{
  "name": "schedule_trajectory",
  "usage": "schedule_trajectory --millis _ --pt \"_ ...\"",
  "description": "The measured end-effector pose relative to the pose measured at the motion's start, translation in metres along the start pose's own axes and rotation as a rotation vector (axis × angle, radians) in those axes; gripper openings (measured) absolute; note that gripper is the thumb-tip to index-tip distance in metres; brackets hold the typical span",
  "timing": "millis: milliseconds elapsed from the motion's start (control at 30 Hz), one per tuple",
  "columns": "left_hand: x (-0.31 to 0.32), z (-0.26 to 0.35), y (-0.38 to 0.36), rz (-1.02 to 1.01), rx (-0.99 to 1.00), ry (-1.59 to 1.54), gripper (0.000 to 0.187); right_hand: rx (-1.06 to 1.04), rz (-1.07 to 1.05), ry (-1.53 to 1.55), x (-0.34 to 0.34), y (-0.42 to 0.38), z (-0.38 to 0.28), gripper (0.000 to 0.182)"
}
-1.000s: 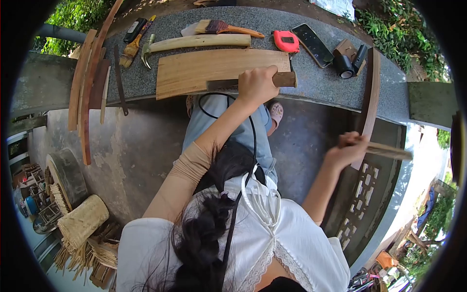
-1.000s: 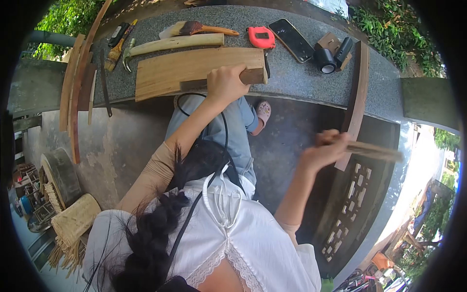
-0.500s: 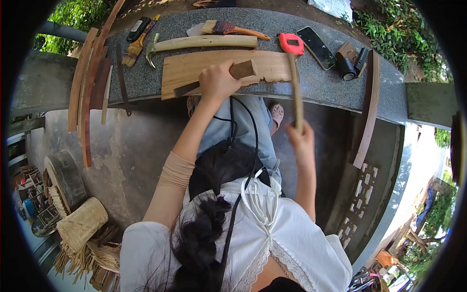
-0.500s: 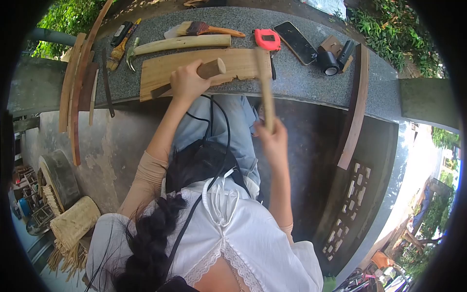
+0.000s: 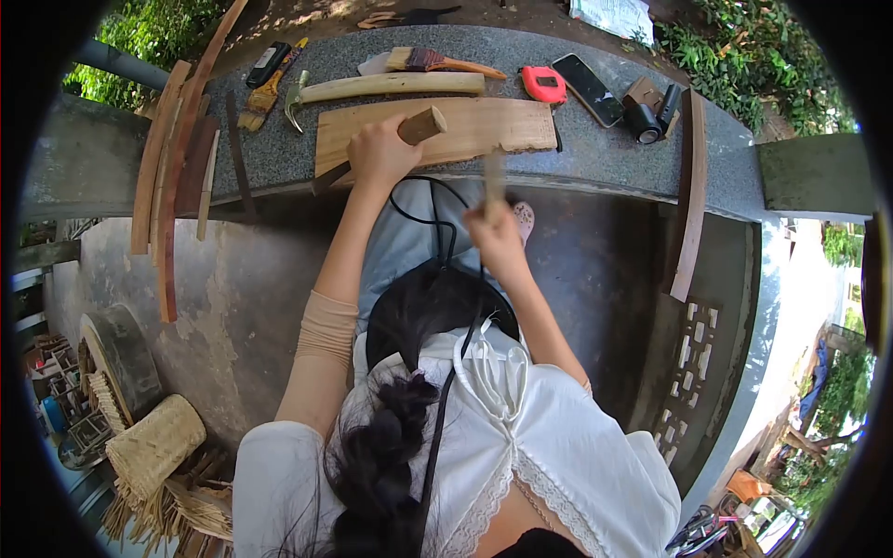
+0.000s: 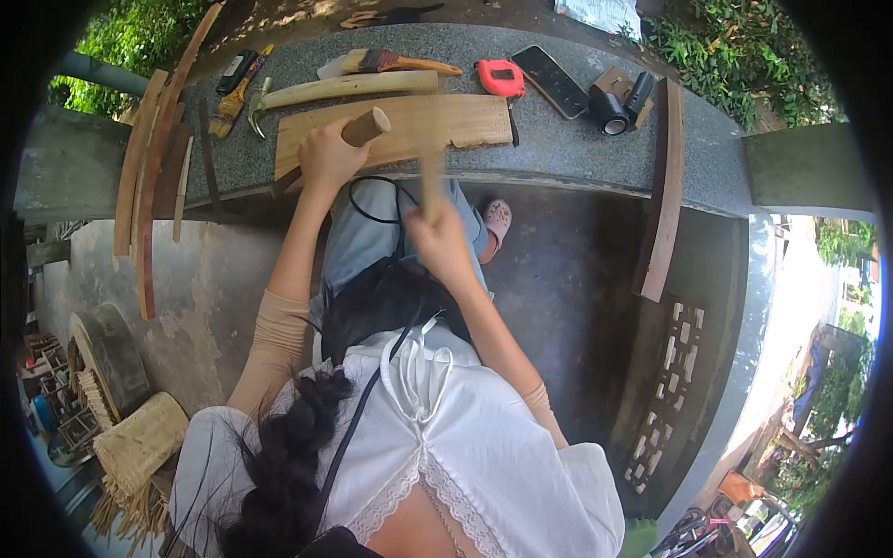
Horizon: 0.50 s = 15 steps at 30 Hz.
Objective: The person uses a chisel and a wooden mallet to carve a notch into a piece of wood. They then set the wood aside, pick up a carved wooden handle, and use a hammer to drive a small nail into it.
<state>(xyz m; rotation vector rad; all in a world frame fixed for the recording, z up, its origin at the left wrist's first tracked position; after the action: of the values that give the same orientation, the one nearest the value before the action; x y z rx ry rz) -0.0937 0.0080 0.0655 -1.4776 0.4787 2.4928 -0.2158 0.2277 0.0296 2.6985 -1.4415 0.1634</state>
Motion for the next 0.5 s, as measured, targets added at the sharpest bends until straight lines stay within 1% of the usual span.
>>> schedule_trajectory --millis 67,100,133,167,200,233,267,300,333,400,433,500 --pt "-0.003 -0.010 -0.001 -0.001 -0.007 0.028 0.036 0.196 -0.543 -0.453 0.036 -0.017 0.019 0.025" --pt "-0.007 -0.027 0.001 0.026 -0.037 -0.041 0.032 0.154 -0.483 -0.494 0.023 -0.006 0.006 0.034" --pt "-0.013 -0.041 0.001 0.049 -0.072 -0.110 0.029 0.169 -0.440 -0.492 0.006 0.002 -0.005 0.035" --pt "-0.025 -0.047 -0.001 0.053 -0.101 -0.159 0.028 0.101 -0.362 -0.414 -0.016 0.015 0.002 0.029" --pt "-0.033 -0.049 0.000 0.060 -0.101 -0.160 0.028 0.181 -0.304 -0.368 -0.031 0.015 -0.023 0.023" --pt "-0.038 -0.051 0.001 0.049 -0.102 -0.154 0.028 0.083 -0.228 -0.394 -0.054 0.023 -0.020 0.021" --pt "-0.045 -0.046 0.001 0.039 -0.103 -0.149 0.029 0.120 -0.178 -0.392 -0.074 0.025 -0.019 0.022" --pt "-0.055 -0.030 -0.001 0.080 -0.009 -0.173 0.028 0.165 -0.132 -0.361 -0.092 0.026 -0.017 0.024" --pt "-0.061 -0.016 0.004 0.085 -0.008 -0.173 0.028 0.192 -0.101 -0.350 -0.107 0.025 -0.017 0.024" --pt "-0.064 0.028 0.011 0.063 0.161 -0.108 0.028 0.201 -0.047 -0.423 -0.137 0.024 -0.005 0.024" --pt "-0.058 0.046 0.019 0.045 0.214 -0.091 0.029 0.201 -0.046 -0.418 -0.143 0.022 -0.002 0.024" --pt "-0.041 0.087 0.041 0.011 0.350 -0.092 0.038 0.240 0.027 -0.441 -0.160 0.017 0.005 0.026"
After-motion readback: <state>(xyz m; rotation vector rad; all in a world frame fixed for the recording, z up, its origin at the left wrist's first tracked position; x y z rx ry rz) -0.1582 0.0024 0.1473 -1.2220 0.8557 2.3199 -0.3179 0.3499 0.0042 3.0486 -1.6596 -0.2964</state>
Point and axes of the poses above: each hand's wrist, its own y-axis towards the middle knuckle, its own x-axis out of the palm, z = x × y, the point moved 8 cm from there along y, towards the middle knuckle, and after that the axes turned 9 degrees about -x, right-handed, at the moved point
